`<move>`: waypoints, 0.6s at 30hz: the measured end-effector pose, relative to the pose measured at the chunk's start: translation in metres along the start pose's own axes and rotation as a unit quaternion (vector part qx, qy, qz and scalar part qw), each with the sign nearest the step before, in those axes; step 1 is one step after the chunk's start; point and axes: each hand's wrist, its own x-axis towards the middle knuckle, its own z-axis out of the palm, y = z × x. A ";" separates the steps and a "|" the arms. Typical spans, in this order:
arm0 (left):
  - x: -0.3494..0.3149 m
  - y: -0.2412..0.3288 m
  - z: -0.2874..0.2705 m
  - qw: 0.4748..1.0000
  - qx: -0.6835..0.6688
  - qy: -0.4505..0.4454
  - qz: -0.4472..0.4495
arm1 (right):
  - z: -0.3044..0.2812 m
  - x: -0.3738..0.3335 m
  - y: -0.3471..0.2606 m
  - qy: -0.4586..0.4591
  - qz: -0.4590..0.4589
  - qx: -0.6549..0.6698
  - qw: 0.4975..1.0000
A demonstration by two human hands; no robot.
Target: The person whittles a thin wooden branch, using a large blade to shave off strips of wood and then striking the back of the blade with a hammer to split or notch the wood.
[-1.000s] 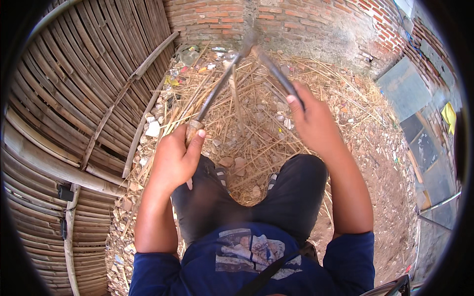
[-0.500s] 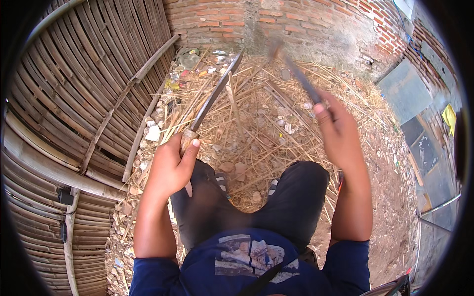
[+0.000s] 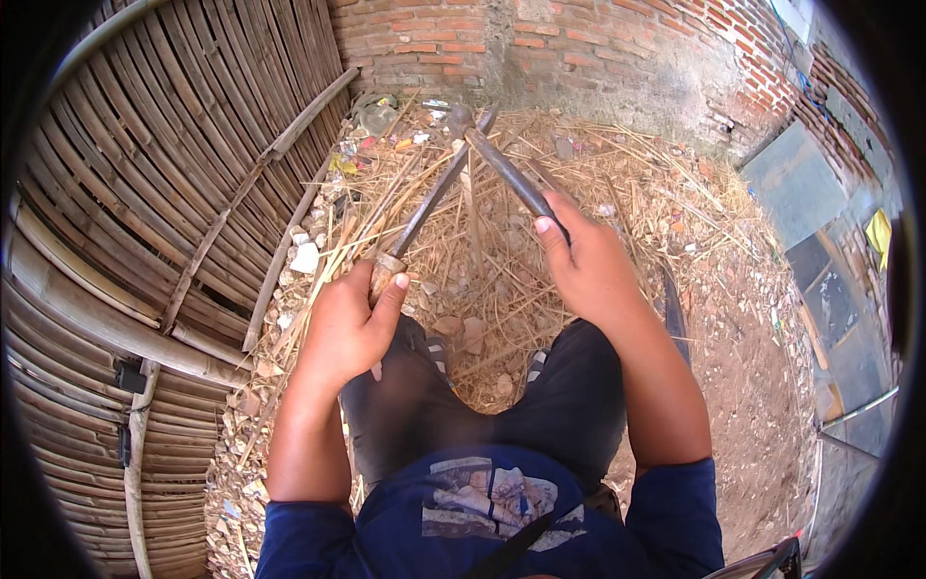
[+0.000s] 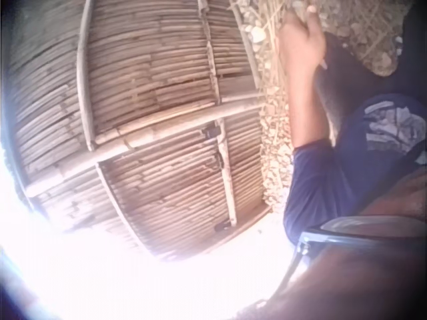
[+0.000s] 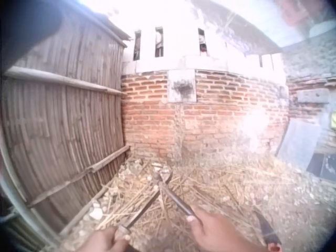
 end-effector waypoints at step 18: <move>0.002 -0.011 0.001 0.999 -0.020 0.042 0.028 | -0.010 0.001 -0.011 0.022 -0.016 -0.012 1.000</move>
